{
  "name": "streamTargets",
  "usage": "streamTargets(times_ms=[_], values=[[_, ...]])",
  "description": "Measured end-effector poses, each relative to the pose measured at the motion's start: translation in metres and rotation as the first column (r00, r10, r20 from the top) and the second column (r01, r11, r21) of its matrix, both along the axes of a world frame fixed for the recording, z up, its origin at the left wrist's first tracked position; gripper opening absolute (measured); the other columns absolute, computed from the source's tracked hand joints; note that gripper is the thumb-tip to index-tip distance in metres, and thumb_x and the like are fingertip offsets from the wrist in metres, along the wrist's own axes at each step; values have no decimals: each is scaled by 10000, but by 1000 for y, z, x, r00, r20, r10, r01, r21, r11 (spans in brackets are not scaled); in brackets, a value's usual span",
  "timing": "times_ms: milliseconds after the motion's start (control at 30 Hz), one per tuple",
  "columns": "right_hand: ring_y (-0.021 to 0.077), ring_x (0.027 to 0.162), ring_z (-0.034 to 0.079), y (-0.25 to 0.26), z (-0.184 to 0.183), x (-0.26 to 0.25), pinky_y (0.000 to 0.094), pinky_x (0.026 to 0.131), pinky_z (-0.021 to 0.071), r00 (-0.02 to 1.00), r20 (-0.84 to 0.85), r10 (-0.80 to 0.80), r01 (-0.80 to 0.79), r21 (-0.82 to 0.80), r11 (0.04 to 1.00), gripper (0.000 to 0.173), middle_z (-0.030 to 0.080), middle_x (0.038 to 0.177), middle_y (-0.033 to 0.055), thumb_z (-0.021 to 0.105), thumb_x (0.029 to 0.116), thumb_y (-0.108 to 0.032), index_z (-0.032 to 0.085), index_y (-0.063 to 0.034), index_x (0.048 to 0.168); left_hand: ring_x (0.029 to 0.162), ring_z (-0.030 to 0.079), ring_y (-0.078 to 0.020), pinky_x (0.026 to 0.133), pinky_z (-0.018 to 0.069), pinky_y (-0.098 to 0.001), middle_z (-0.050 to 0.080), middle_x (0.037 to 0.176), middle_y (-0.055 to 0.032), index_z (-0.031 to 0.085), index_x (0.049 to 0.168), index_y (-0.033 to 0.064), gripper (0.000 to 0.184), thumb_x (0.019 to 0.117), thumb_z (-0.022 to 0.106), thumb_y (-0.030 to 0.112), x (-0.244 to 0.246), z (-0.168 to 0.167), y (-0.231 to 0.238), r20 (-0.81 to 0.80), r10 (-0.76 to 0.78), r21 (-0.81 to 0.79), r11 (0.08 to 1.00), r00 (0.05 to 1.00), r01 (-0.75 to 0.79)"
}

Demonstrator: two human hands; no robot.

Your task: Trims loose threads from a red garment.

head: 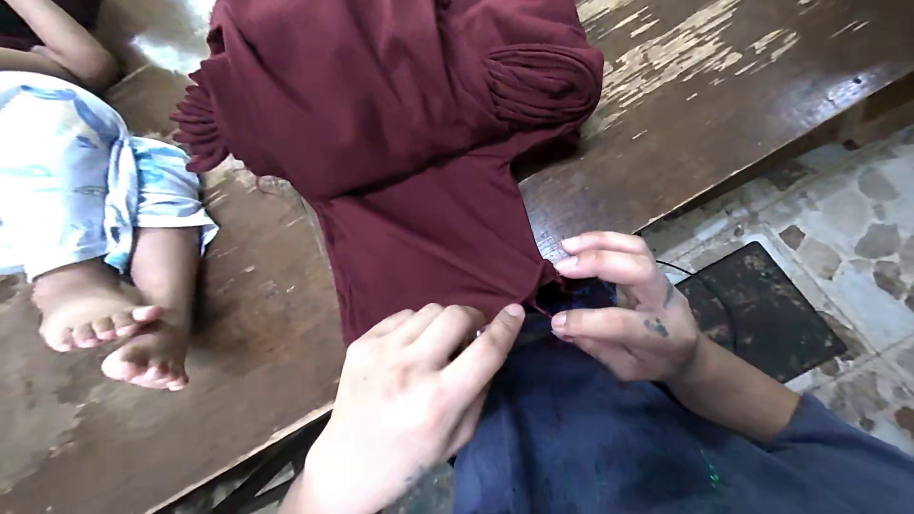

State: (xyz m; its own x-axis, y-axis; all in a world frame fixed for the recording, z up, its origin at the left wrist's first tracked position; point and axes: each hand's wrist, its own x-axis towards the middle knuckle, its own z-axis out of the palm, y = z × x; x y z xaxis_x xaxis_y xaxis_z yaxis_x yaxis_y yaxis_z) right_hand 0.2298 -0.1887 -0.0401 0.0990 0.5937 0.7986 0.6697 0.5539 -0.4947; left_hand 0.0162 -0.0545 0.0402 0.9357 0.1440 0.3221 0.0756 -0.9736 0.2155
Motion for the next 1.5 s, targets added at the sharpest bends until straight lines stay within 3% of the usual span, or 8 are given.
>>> streamTargets(times_ms=[267,367,533,767,933,1100,1367,1500], values=[[241,1369,488,-7,-1,-4,421,1139,451,999,-25,33,-33,-11,999,73,604,1277,71,667,999,-203,686,-137,973,764,674,-219,595,486,-373,727,927,-73,723,1238,155,307,1037,499,214,6,-12,5,-13,42,27,999,999,-42],[222,1321,543,-13,0,2,417,1117,462,999,-14,37,-37,-30,999,345,659,1184,66,614,1029,-403,615,-116,838,760,624,-142,620,486,-304,669,920,-65,667,1289,115,368,1052,508,348,8,-19,13,71,72,-144,988,995,-61],[283,1242,577,10,-28,11,441,1039,491,960,195,-203,234,-152,960,348,629,1237,150,709,946,-401,677,-129,1162,648,546,-1,596,471,-197,640,761,28,712,1048,89,321,976,664,399,20,-49,25,91,94,-441,897,991,-44],[246,1205,578,22,-33,-1,406,1023,492,956,87,-280,281,0,960,614,595,1226,121,726,866,-622,586,-113,1180,641,544,64,589,464,-109,616,726,76,692,918,71,175,986,620,215,23,-52,31,99,97,-635,773,990,-13],[311,1263,581,33,-17,-12,485,1099,437,976,104,-190,196,-50,979,183,691,1174,154,671,969,-238,713,-97,859,681,544,57,622,457,-119,618,759,63,692,956,60,231,1030,550,226,23,-51,32,83,43,-598,801,996,16],[292,1315,547,11,-1,-3,427,1111,454,993,59,-99,107,-158,982,174,690,1189,138,655,954,-168,709,-87,810,767,585,-27,671,510,-224,641,931,-1,560,1361,143,467,1033,533,474,-2,-35,25,54,121,-417,905,991,-88],[287,1331,534,7,1,-6,415,1110,463,997,16,-76,78,-134,988,166,674,1204,134,663,947,-175,679,-90,805,796,659,-235,643,472,-371,713,933,-83,729,1169,150,232,1031,558,223,3,-19,6,23,35,46,998,999,-36],[256,1261,584,-3,-1,0,434,1127,441,1000,16,-25,28,-154,988,261,703,1092,106,610,987,-233,650,-93,771,763,653,-174,628,496,-326,699,909,-79,724,1172,104,274,1041,545,266,7,-29,14,102,78,-86,994,992,-70]])
